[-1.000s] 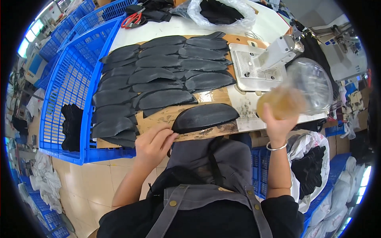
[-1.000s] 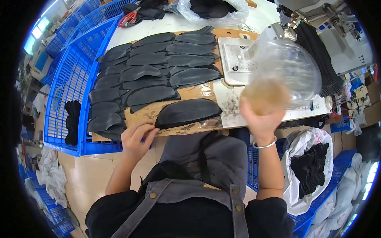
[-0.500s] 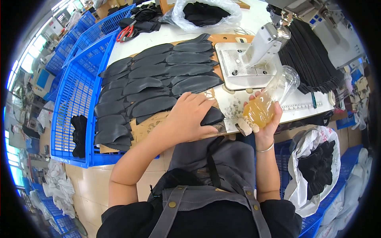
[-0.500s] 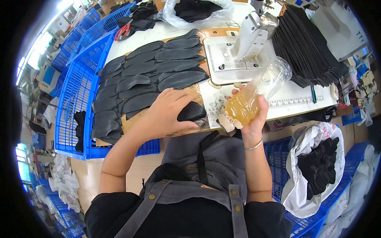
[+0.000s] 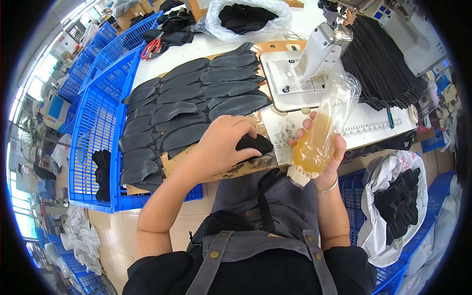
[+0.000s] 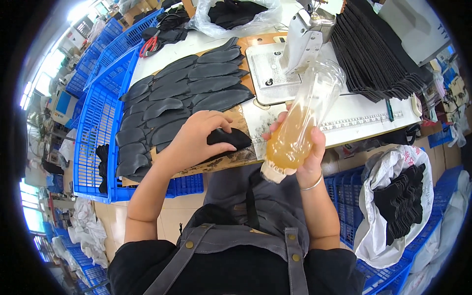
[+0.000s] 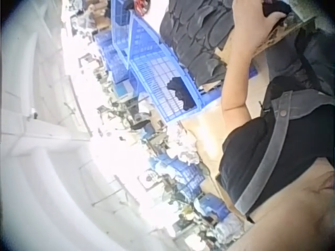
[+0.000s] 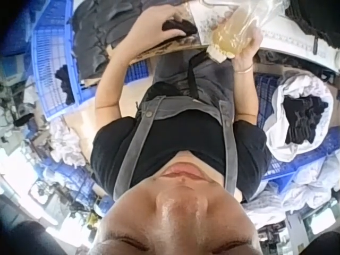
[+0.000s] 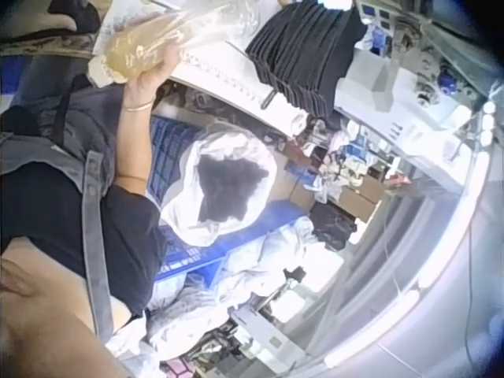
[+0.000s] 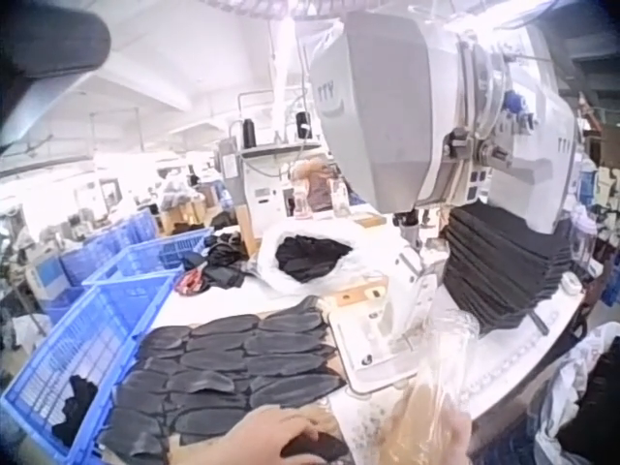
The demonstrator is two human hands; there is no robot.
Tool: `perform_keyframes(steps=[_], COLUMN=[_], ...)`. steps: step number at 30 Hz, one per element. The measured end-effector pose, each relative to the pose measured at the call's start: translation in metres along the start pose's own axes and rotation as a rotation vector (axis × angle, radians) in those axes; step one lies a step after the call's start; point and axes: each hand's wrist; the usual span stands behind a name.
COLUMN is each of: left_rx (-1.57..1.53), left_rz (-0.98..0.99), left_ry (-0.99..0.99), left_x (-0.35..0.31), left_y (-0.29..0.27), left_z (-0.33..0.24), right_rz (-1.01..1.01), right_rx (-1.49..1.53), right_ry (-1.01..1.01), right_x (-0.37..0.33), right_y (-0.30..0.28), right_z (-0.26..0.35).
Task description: Applying industrial glue to shoe upper components at a workbench.
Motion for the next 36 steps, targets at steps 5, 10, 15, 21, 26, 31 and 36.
perform_keyframes(steps=[5,10,15,21,26,31,36], left_rx=[0.079,-0.017,-0.114,-0.321,-0.978,-0.726,0.106], left_rz=[-0.211,-0.282,-0.398,-0.392,-0.583,-1.066,-1.291], left_ry=[0.186,0.064,-0.057,-0.220,-0.596,-0.497,-0.389], left_x=[-0.006,-0.006,-0.010,-0.030,-0.087,-0.119,-0.070], left_y=[0.013,0.026,0.027,0.002,-0.093,-0.174,-0.177], left_z=[-0.002,0.002,0.002,0.017,0.067,0.110,0.175], right_rz=[0.065,0.037,0.097,0.097,0.116,0.120,0.036], right_rx=[-0.064,0.070,-0.002,-0.093,-0.071,-0.097,-0.102], right_ry=[0.081,0.077,0.108,0.090,0.093,0.098,0.107], right_x=[-0.004,-0.004,-0.003,-0.009,-0.007,-0.004,-0.006], right_y=[0.016,0.016,0.026,0.031,0.032,0.040,0.045], right_z=[-0.002,-0.008,-0.014,-0.018,-0.016,-0.019,-0.018])
Point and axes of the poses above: each hand's wrist, its own x-axis towards the middle knuckle, its own y-axis out of the palm, z = x × y, and after that the axes turned 14 degrees about -y, right-handed
